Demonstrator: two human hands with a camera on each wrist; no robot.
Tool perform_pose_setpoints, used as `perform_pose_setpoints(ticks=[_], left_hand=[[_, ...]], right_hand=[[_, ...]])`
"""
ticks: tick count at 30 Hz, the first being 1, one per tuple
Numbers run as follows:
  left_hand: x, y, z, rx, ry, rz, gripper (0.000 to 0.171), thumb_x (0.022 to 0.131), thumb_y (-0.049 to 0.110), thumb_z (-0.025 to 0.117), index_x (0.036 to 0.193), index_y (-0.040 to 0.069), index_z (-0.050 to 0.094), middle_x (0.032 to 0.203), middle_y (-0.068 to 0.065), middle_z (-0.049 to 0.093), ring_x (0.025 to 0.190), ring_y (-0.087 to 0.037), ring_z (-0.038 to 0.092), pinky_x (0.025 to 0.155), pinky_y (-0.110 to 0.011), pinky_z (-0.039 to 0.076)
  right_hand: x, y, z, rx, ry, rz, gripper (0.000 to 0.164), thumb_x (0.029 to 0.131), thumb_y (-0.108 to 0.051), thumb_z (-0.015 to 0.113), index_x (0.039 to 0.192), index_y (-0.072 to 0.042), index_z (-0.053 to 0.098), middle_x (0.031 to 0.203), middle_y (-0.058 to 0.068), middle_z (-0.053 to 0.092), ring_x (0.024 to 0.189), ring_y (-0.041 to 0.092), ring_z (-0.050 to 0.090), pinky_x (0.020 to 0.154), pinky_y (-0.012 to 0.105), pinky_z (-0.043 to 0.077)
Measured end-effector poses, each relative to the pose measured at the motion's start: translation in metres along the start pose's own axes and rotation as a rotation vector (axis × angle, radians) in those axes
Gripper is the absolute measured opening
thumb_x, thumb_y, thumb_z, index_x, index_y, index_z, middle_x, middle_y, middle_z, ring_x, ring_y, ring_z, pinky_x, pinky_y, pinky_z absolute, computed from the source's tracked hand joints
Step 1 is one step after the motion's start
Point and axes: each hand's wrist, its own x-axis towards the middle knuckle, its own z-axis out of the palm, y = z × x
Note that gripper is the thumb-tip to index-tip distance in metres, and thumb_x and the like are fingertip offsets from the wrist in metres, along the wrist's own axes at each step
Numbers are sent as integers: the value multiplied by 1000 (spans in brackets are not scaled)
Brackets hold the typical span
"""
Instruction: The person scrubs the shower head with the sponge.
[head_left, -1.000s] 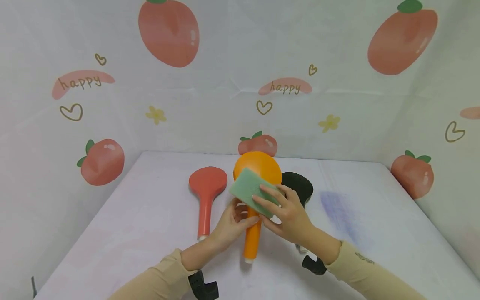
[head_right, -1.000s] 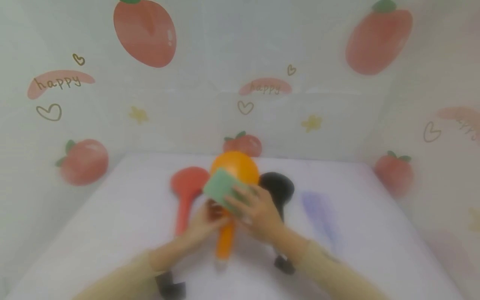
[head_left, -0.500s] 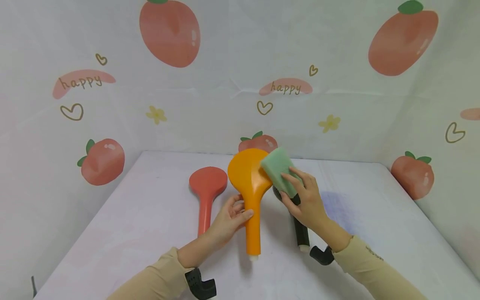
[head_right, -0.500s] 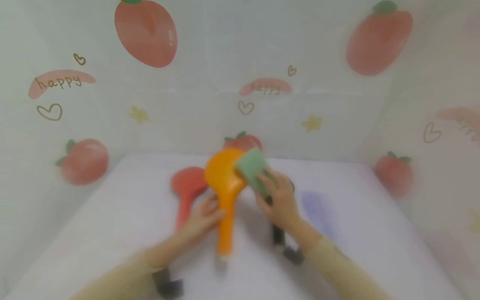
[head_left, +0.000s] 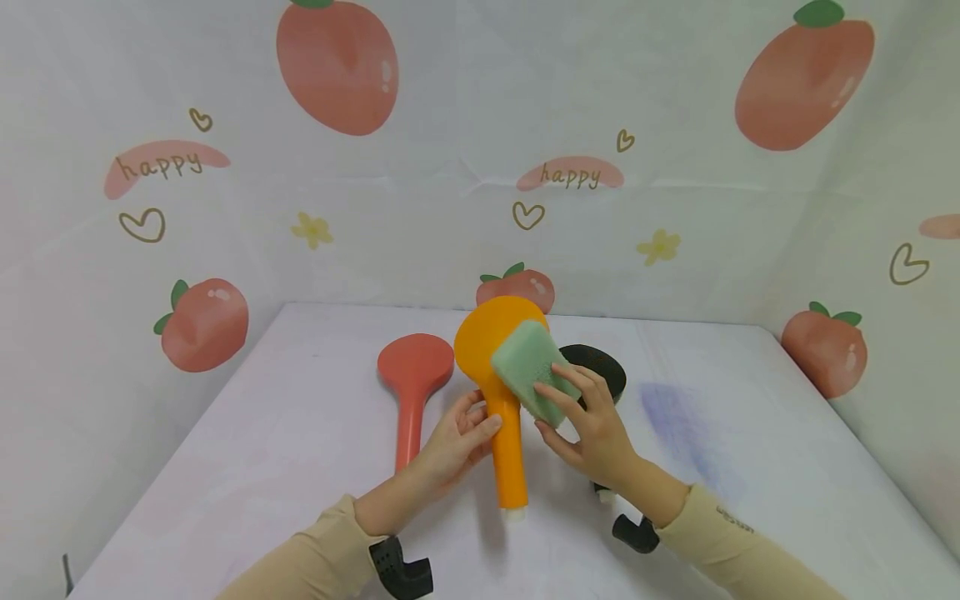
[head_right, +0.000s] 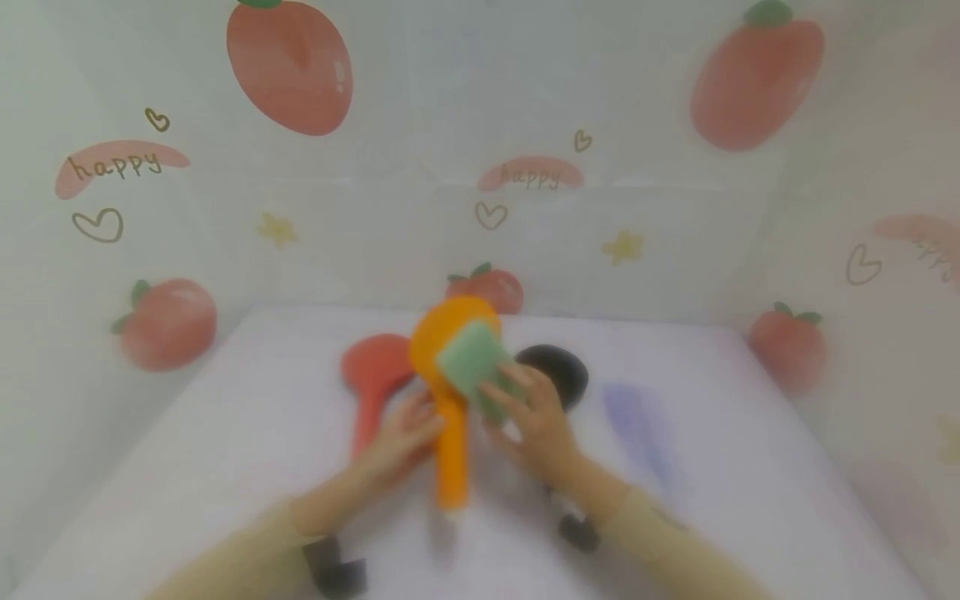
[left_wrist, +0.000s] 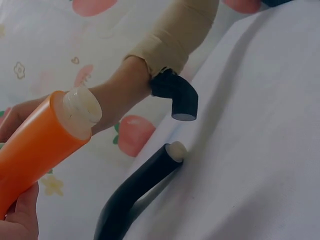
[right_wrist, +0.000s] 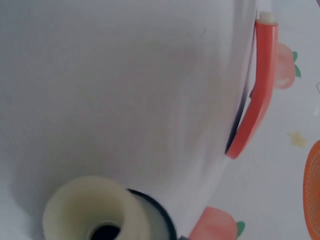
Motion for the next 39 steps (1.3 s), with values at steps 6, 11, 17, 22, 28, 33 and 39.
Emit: perform_pose_setpoints(ticks=[6, 11, 17, 22, 28, 33, 39], left_hand=[[-3, 4, 1, -38, -24, -17, 58, 95, 19, 53, 140, 1, 22, 114, 5, 59, 98, -8, 58, 88, -19, 50], [-5, 7, 1, -52, -66, -30, 55, 96, 20, 51, 140, 3, 23, 115, 6, 59, 99, -8, 59, 90, -20, 50], [-5, 5, 0, -48, -113, -36, 57, 95, 23, 54, 139, 2, 23, 114, 6, 59, 97, -8, 58, 89, -19, 50], [-4, 2, -2, -49, -124, -47, 59, 95, 23, 54, 140, 3, 22, 117, 5, 59, 98, -9, 58, 90, -19, 50], [-3, 1, -3, -60, -138, -37, 52, 97, 18, 49, 140, 5, 23, 122, 2, 57, 104, -10, 58, 93, -22, 50], [-5, 3, -2, -63, -157, -27, 54, 97, 17, 49, 141, 3, 21, 124, 2, 56, 106, -10, 58, 94, -22, 50], [-7, 6, -1, -75, -172, -27, 56, 96, 20, 51, 140, 2, 21, 122, 3, 57, 105, -9, 58, 93, -22, 50]], right_hand=[[3, 5, -2, -42, 24, -22, 29, 93, -30, 54, 107, -6, 62, 117, 25, 52, 104, 41, 47, 93, 41, 40], [8, 15, -7, -45, 54, 36, 32, 93, -29, 53, 108, -2, 61, 117, 29, 50, 104, 43, 46, 85, 48, 41], [5, 26, -7, -12, 82, 235, 40, 93, -34, 51, 113, 1, 56, 125, 27, 45, 105, 40, 43, 75, 38, 41], [2, 22, -6, -10, 60, 265, 44, 95, -35, 49, 117, 3, 52, 126, 29, 42, 109, 40, 44, 75, 39, 43], [3, 9, -3, -24, 59, 106, 38, 94, -31, 51, 113, 3, 54, 120, 32, 43, 107, 40, 46, 81, 38, 46], [4, 4, -2, -28, 66, -10, 32, 92, -27, 55, 108, 0, 56, 116, 32, 45, 107, 42, 45, 101, 29, 38], [10, 7, -5, -33, 91, 27, 32, 92, -27, 53, 107, 1, 56, 116, 32, 45, 104, 42, 46, 89, 34, 43]])
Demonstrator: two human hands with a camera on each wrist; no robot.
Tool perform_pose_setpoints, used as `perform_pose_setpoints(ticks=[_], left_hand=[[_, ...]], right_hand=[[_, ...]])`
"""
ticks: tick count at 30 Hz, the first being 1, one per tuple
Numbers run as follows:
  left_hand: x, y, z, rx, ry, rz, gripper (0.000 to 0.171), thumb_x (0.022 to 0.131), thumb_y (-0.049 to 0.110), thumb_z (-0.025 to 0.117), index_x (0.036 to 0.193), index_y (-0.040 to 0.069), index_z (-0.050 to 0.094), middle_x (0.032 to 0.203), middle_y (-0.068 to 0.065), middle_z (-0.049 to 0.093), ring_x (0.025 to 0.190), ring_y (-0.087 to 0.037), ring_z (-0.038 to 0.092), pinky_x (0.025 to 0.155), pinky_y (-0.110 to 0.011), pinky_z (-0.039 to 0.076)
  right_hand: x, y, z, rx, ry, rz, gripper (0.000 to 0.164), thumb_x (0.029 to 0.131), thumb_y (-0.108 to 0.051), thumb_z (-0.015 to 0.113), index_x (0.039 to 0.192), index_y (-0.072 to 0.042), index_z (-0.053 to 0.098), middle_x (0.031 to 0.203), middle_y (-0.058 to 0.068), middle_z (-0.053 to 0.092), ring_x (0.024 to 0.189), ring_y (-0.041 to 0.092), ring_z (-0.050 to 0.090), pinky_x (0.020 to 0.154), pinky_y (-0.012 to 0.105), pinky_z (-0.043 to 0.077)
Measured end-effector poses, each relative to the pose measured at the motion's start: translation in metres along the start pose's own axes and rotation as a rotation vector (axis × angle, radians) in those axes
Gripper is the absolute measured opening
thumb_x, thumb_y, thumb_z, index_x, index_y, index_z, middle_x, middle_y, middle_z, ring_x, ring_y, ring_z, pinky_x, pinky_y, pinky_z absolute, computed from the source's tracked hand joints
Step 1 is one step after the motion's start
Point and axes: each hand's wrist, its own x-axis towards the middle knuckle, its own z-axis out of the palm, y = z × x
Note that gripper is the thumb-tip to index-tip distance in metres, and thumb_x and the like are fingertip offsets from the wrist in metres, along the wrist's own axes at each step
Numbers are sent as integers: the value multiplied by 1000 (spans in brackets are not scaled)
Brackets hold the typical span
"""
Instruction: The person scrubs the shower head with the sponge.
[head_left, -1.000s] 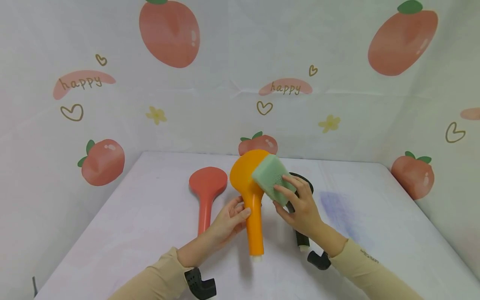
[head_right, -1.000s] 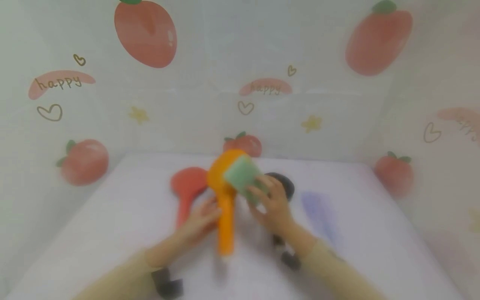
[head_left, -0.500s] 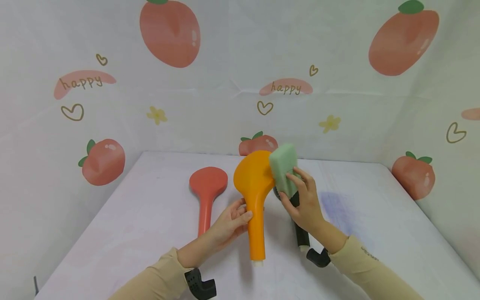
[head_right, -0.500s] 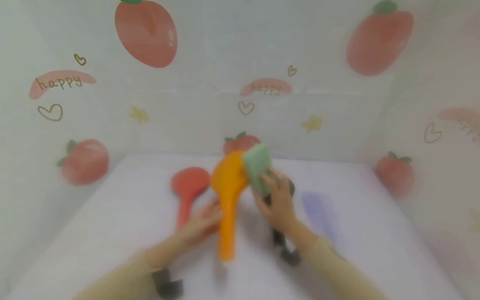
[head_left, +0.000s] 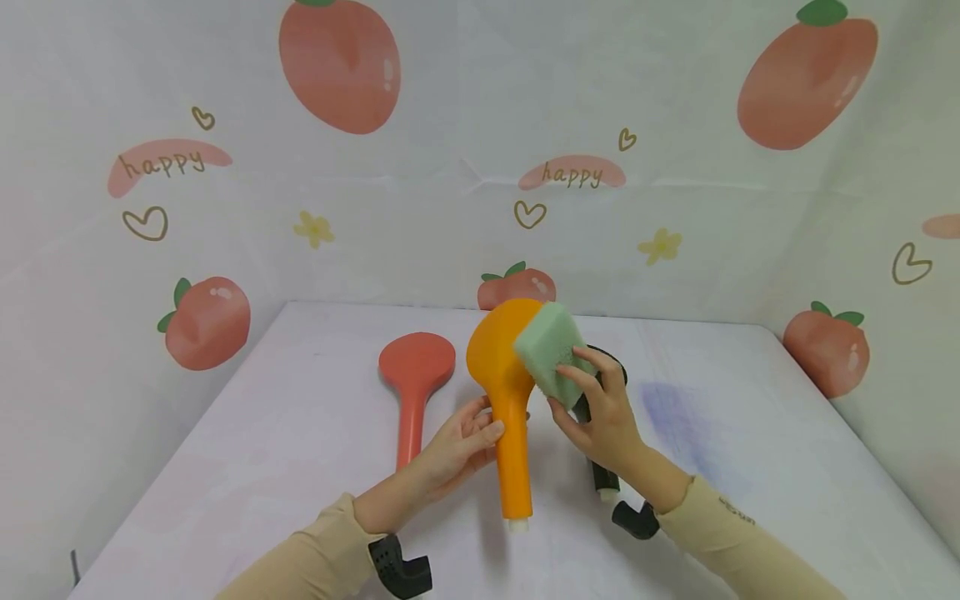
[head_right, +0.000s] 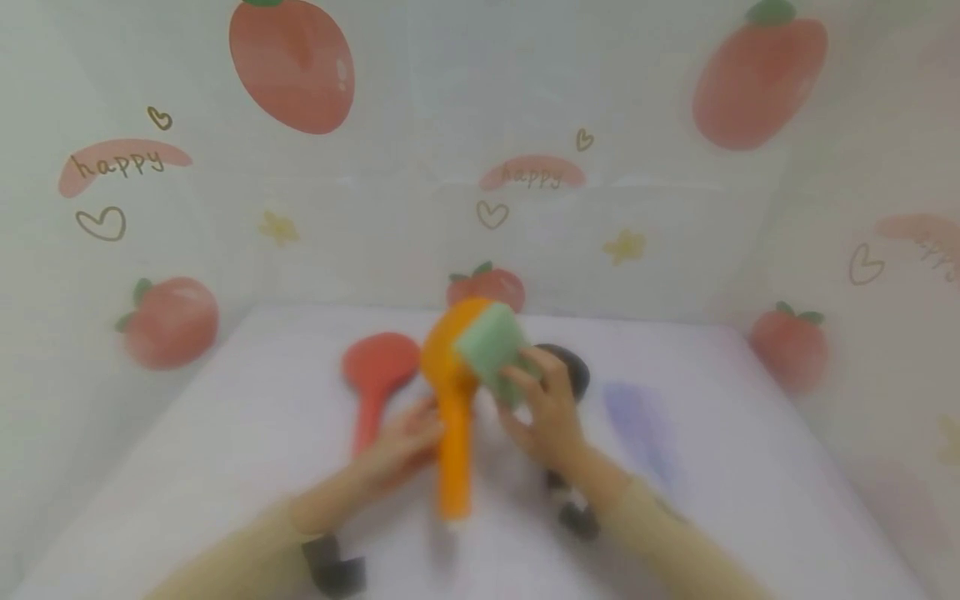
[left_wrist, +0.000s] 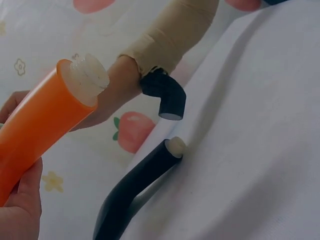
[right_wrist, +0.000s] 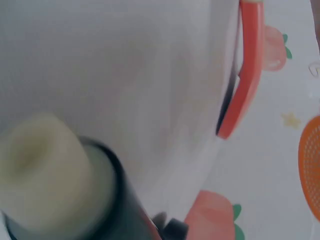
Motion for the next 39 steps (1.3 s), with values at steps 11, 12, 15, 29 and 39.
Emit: perform_pose_setpoints(ticks=[11, 12, 15, 29, 39], left_hand=[[-1, -1, -1, 54, -20, -23, 56, 95, 22, 54, 139, 3, 24, 120, 3, 59, 101, -10, 58, 92, -21, 50], [-1, -1, -1, 62, -21, -24, 56, 95, 22, 54, 139, 3, 24, 120, 2, 59, 101, -11, 58, 92, -21, 50], [-1, -1, 0, 87, -22, -21, 58, 94, 23, 55, 139, 3, 24, 123, 0, 57, 102, -12, 57, 92, -22, 50], [0, -2, -3, 131, 43, -9, 56, 95, 20, 53, 140, 5, 23, 133, -13, 52, 106, -11, 57, 96, -25, 49], [0, -3, -5, 272, 51, -38, 65, 92, 24, 59, 142, 6, 21, 128, -15, 53, 105, -14, 57, 98, -30, 49]], right_hand=[[8, 17, -7, 151, -45, 320, 38, 86, -7, 58, 120, 6, 48, 128, 27, 42, 114, 36, 44, 88, 27, 42], [9, 18, -7, 163, -48, 334, 41, 82, 0, 58, 121, 6, 47, 128, 27, 41, 114, 35, 44, 89, 26, 42], [8, 17, -8, 182, -54, 355, 46, 79, 5, 58, 123, 6, 46, 129, 27, 42, 112, 33, 43, 87, 25, 40], [-4, -6, -8, 248, -97, 329, 43, 87, -9, 58, 126, 5, 44, 130, 26, 41, 113, 28, 43, 87, 13, 40], [11, 9, -16, 297, -56, 425, 48, 80, 9, 57, 127, 3, 48, 125, 22, 50, 102, 2, 45, 82, 7, 40]])
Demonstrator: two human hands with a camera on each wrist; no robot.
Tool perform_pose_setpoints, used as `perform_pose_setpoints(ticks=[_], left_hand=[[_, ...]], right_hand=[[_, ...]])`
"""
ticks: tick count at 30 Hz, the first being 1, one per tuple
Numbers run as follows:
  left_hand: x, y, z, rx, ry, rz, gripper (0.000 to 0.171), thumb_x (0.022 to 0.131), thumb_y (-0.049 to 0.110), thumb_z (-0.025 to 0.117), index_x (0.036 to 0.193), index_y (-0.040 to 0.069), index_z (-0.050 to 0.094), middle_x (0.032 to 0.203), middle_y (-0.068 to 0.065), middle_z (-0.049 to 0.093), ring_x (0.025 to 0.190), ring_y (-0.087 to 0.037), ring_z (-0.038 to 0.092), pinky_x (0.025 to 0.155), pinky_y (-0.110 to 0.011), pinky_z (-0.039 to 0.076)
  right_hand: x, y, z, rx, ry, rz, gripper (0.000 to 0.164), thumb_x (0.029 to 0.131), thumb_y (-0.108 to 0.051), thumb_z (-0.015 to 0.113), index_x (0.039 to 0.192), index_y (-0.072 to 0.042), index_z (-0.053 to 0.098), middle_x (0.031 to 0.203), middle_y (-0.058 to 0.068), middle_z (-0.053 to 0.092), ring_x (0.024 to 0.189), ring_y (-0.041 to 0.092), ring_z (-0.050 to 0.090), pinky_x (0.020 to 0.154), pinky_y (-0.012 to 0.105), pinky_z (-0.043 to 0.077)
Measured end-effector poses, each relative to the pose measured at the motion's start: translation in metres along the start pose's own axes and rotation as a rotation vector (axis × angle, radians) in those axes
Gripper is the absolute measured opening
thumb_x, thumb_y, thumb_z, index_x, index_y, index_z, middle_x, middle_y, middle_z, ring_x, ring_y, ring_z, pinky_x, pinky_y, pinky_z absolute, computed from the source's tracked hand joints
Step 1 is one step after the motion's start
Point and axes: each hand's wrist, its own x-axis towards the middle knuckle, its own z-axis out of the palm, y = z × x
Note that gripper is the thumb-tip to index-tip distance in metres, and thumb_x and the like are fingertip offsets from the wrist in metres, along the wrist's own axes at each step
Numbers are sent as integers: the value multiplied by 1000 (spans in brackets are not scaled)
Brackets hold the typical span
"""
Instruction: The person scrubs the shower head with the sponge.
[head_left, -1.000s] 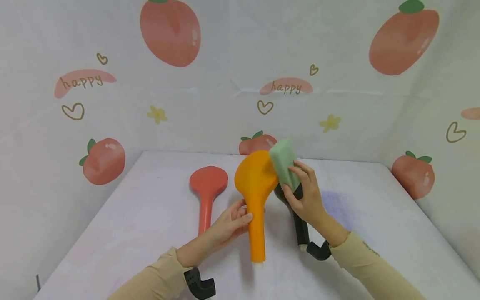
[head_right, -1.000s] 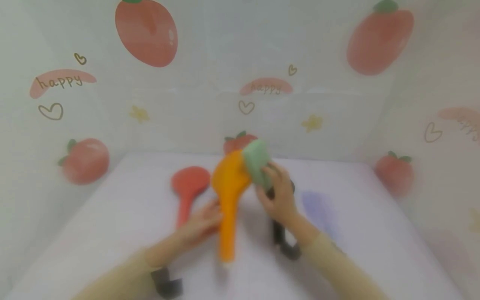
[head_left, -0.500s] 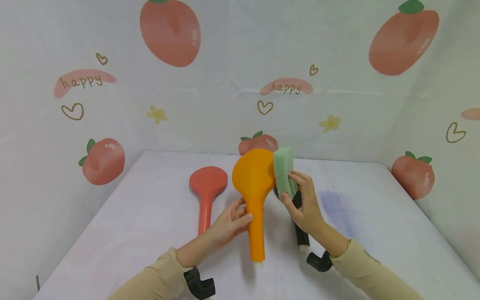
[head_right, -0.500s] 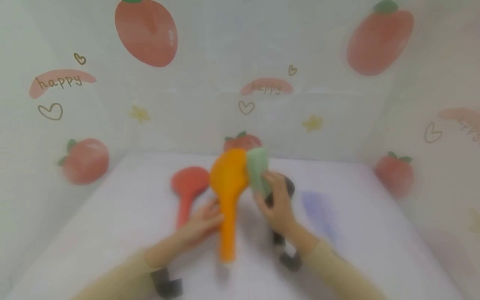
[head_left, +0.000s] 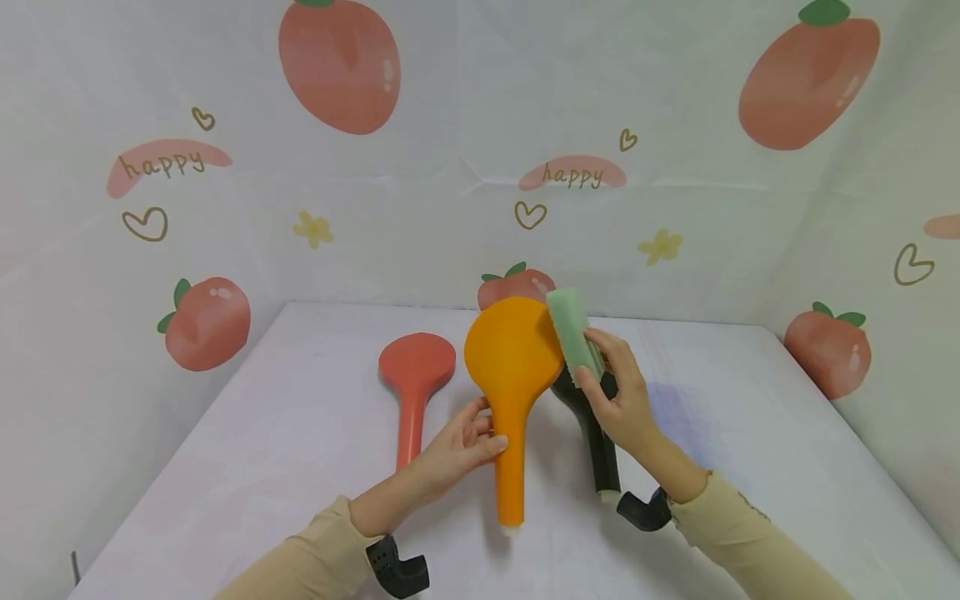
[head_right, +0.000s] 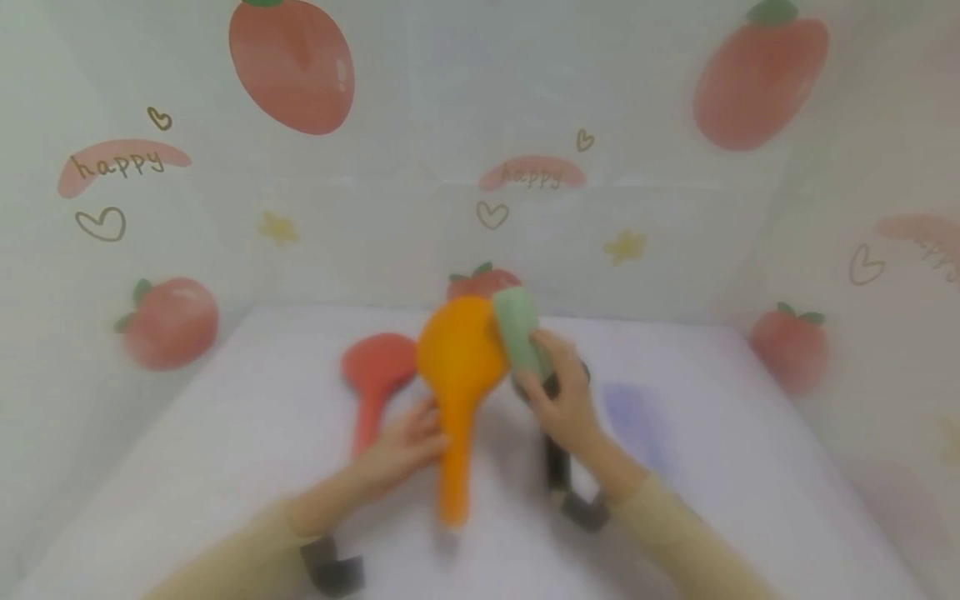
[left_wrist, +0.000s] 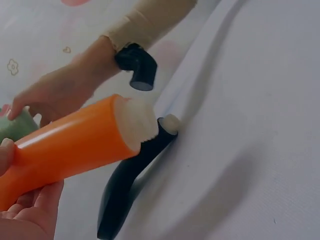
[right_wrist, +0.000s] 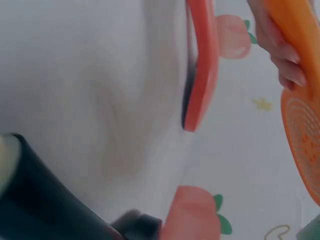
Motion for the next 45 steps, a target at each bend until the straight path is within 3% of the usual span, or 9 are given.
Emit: perform_pose_setpoints(ticks=[4, 7, 11, 14, 22, 28, 37, 45], left_hand=[[1, -4, 0, 61, -10, -17, 68, 91, 24, 60, 143, 8, 19, 137, -18, 47, 114, -18, 55, 100, -31, 47], [2, -6, 0, 74, -5, -15, 68, 91, 22, 60, 144, 9, 19, 138, -17, 47, 117, -20, 53, 101, -31, 46], [1, -4, 1, 89, 17, 3, 68, 91, 23, 60, 144, 9, 19, 139, -17, 46, 120, -23, 52, 103, -32, 45], [0, -2, 2, 98, 35, 14, 68, 91, 22, 60, 144, 8, 19, 139, -19, 45, 122, -26, 51, 104, -34, 44], [-2, 2, 0, 111, 77, 20, 66, 92, 20, 59, 144, 9, 18, 140, -18, 45, 124, -27, 49, 105, -34, 43], [-3, 7, 1, 123, 84, 29, 64, 92, 17, 58, 143, 9, 20, 138, -19, 46, 123, -28, 50, 105, -35, 43], [-1, 3, 3, 212, 44, 13, 62, 90, 17, 61, 141, 10, 26, 132, -16, 51, 113, -22, 51, 99, -31, 48], [0, 0, 2, 238, 76, 71, 59, 90, 13, 62, 138, 7, 28, 129, -17, 54, 112, -25, 51, 97, -30, 49]], right_hand=[[8, -3, -8, 8, -2, 105, 46, 83, 10, 53, 127, 0, 51, 123, 18, 53, 99, -2, 46, 80, 7, 39], [10, -4, -12, 7, -18, 177, 43, 87, 6, 50, 128, -2, 51, 120, 7, 54, 101, -4, 46, 82, 6, 39], [8, -3, -15, 11, -34, 219, 42, 89, 5, 49, 129, -4, 51, 120, -13, 49, 102, -3, 48, 82, 6, 40], [4, -2, -16, 21, -43, 224, 41, 89, 5, 48, 130, -4, 50, 120, -21, 47, 100, -2, 51, 81, 5, 42], [-5, -5, -17, 63, -38, 237, 38, 89, 7, 45, 127, 3, 50, 109, -24, 51, 88, -6, 54, 72, 7, 46], [2, -5, -21, 80, -15, 234, 34, 91, 6, 42, 123, 7, 51, 100, -24, 55, 78, -3, 51, 66, 10, 44], [23, 4, -28, 89, -6, 304, 35, 97, -5, 37, 125, 9, 51, 109, -35, 53, 89, -6, 50, 79, 5, 40], [24, 8, -34, 110, -20, 338, 34, 98, -7, 37, 124, 8, 53, 109, -34, 54, 93, -6, 51, 82, 7, 39]])
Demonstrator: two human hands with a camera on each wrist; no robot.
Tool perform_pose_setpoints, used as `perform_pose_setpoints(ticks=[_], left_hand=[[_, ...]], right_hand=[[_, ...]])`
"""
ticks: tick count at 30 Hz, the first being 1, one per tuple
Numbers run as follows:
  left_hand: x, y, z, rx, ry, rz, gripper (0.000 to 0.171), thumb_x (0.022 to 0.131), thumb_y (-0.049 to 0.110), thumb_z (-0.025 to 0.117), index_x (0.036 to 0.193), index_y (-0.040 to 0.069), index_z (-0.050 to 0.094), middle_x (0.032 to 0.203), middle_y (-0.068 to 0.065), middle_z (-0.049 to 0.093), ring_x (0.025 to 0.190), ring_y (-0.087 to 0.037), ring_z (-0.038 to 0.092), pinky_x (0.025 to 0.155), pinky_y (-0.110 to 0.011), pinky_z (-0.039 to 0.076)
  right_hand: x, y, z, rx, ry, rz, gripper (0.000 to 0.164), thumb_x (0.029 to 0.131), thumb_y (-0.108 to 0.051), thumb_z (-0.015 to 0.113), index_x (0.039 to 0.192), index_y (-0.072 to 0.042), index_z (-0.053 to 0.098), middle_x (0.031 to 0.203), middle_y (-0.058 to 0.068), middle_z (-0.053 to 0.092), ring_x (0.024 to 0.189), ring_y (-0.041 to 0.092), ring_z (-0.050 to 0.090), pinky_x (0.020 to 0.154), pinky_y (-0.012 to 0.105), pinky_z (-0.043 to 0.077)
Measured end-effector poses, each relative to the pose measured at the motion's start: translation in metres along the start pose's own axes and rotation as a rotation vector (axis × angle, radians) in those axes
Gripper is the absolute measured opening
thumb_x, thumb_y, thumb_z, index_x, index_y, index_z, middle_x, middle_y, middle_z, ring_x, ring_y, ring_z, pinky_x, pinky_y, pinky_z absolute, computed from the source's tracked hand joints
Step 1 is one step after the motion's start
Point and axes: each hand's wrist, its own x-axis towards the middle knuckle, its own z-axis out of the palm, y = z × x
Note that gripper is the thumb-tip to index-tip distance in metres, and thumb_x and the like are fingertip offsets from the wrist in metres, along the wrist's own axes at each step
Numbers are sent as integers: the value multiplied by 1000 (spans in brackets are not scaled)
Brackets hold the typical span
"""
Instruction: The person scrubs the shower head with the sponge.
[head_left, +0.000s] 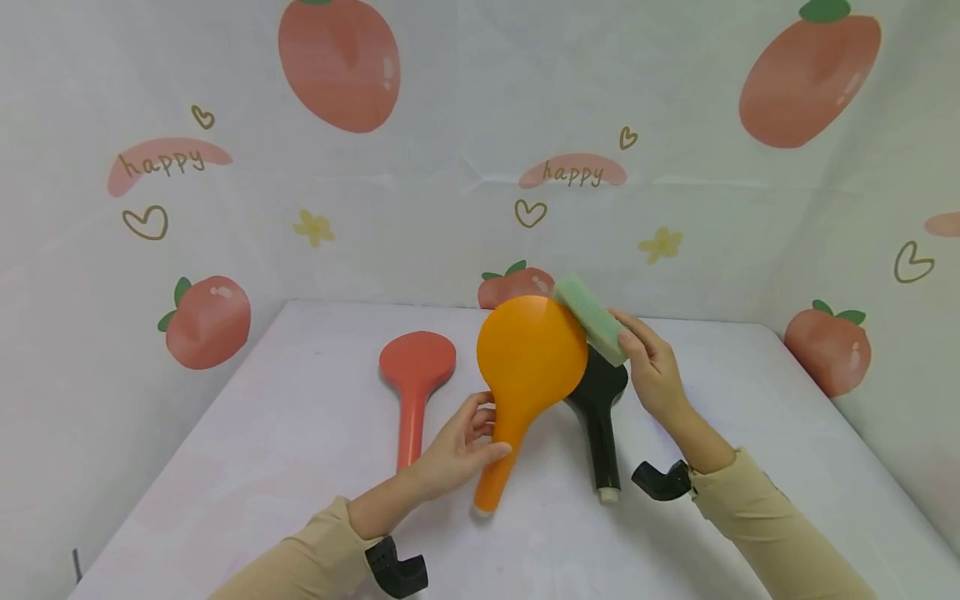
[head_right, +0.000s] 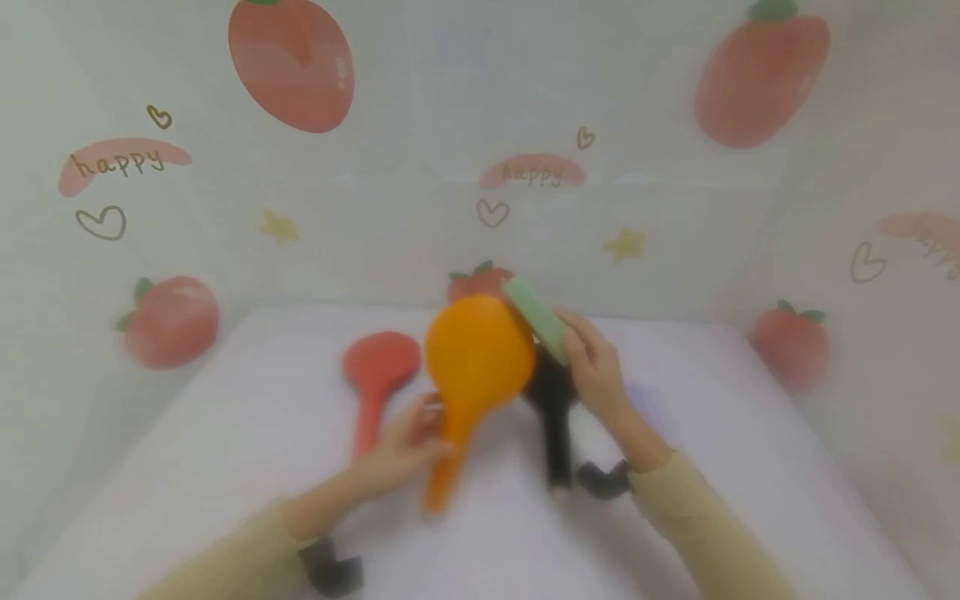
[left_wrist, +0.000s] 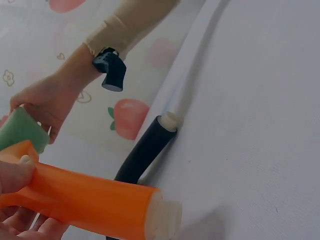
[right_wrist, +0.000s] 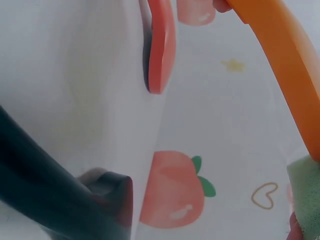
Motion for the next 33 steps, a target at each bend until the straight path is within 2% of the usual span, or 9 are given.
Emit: perform_pose_setpoints(ticks=[5, 13, 17, 22, 29, 33], left_hand=[[0, 4, -2, 1, 29, 27, 57, 89, 13, 62, 136, 8, 29, 129, -17, 53, 113, -26, 50, 96, -29, 50], [-2, 11, 1, 71, 60, 83, 56, 89, 11, 62, 135, 5, 31, 127, -20, 55, 112, -32, 53, 93, -26, 51], [-1, 8, 3, 100, 59, 106, 54, 89, 13, 62, 133, 2, 33, 126, -22, 55, 111, -33, 54, 93, -28, 52], [0, 3, 3, 120, 69, 102, 55, 88, 13, 64, 133, 5, 35, 126, -18, 56, 111, -31, 55, 93, -30, 51], [0, 1, 4, 177, 161, 104, 56, 86, 13, 65, 133, 6, 37, 126, -16, 56, 114, -31, 55, 95, -36, 51], [0, 3, 5, 187, 189, 118, 53, 86, 10, 65, 132, 4, 38, 126, -17, 56, 114, -32, 54, 95, -37, 51]], right_hand=[[-1, -1, -3, -30, 17, -5, 34, 97, -8, 37, 120, 7, 56, 104, -33, 56, 86, -3, 50, 76, 10, 39], [6, -9, -6, -46, 33, -39, 33, 96, -7, 38, 117, 9, 58, 102, -33, 56, 83, -3, 49, 73, 11, 39], [10, -12, -5, -61, 14, -81, 31, 95, -5, 39, 117, 4, 60, 101, -29, 57, 82, 1, 48, 72, 15, 37], [13, -15, -6, -106, -14, -127, 31, 94, -5, 40, 116, -2, 63, 101, -25, 56, 83, 3, 48, 69, 17, 37], [12, -17, -11, -159, -39, -83, 30, 95, -7, 42, 117, -1, 61, 103, -32, 53, 88, -3, 49, 73, 14, 38], [13, -18, -13, -193, -47, -45, 30, 96, -10, 42, 117, -2, 61, 101, -35, 51, 88, -5, 48, 73, 13, 38]])
